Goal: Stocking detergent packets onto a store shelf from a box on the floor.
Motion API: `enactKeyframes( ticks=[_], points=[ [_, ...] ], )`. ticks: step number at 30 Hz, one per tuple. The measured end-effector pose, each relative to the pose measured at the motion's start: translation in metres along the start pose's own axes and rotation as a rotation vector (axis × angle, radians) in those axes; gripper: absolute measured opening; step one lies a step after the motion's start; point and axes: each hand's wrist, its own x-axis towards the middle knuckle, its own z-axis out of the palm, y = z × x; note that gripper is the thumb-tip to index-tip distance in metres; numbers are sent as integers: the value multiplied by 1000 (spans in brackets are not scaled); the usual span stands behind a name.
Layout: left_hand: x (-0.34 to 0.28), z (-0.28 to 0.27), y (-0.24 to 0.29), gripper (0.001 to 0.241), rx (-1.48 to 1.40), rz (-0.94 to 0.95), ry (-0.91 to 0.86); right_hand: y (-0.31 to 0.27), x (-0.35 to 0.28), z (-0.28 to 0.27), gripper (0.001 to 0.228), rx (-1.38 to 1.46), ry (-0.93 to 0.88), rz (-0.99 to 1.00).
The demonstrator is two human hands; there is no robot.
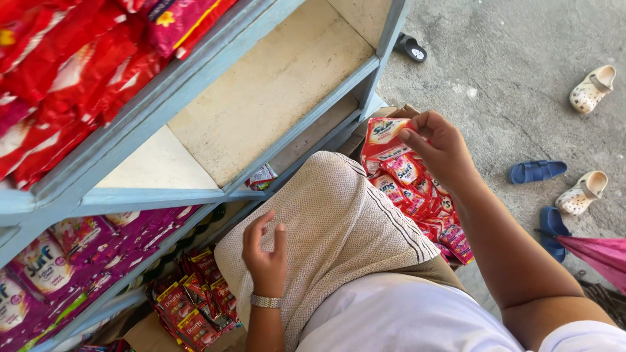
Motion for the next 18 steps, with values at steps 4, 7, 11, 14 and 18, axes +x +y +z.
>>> enactKeyframes(
  ticks=[4, 7, 11, 14, 18],
  points=[
    [15, -4, 49, 38, -286, 46, -83, -69, -10, 30, 14, 225, -192, -92],
    [32, -19, 95, 47, -477, 85, -168, -102, -16, 51, 14, 251, -294, -109],
    [43, -44, 142, 54, -495, 141, -200, -123, -18, 80, 14, 338, -393, -125],
    [42, -61, 153, 56, -577, 209, -136, -129, -24, 102, 15, 359, -476, -62],
    [33, -78, 149, 39, -499, 232, 54, -121, -29, 131, 18, 433, -534, -52]
  ],
)
